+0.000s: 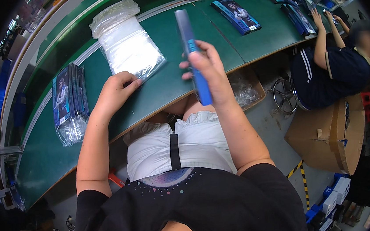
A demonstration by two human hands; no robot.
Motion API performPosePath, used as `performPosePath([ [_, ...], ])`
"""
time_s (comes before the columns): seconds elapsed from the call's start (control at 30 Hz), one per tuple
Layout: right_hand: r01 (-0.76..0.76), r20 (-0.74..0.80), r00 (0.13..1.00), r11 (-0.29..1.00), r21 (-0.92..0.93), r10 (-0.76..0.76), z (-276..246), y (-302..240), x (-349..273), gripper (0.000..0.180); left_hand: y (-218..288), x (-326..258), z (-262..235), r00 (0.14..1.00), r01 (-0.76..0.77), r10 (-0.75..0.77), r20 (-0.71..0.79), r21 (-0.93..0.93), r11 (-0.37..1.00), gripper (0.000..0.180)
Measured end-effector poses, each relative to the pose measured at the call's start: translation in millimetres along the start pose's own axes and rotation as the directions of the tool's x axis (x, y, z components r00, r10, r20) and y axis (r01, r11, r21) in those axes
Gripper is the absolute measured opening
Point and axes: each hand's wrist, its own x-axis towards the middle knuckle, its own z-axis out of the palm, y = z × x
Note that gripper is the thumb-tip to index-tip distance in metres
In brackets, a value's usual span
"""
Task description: Placing electronic or retail product boxes into clear plastic bags and stacking them.
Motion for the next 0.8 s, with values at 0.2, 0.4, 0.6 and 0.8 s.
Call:
performPosePath([
  [0.2,-0.486,0.453,0.859,0.66,0.573,0.239,-12,21,-13,0.071,12,-12,5,0.989,0.059,-0.061,-0.138,-0.015,0.998,0.018],
  [0.4,-0.53,0.354,0.843,0.74,0.414,0.406,3,17,-25,0.035,10,-16,14,0.971,0.078,-0.093,-0.219,-0.075,0.994,0.014],
  [0.6,-0.669,0.528,0.712,0.675,0.31,0.462,16,18,-33,0.063,9,-19,12,0.971,0.035,-0.07,-0.23,-0.153,0.988,0.012],
  [0.8,-0.665,0.485,0.724,0.684,0.3,0.491,25,33,-16,0.07,-2,-19,13,0.967,-0.013,-0.057,-0.25,-0.272,0.962,0.01],
])
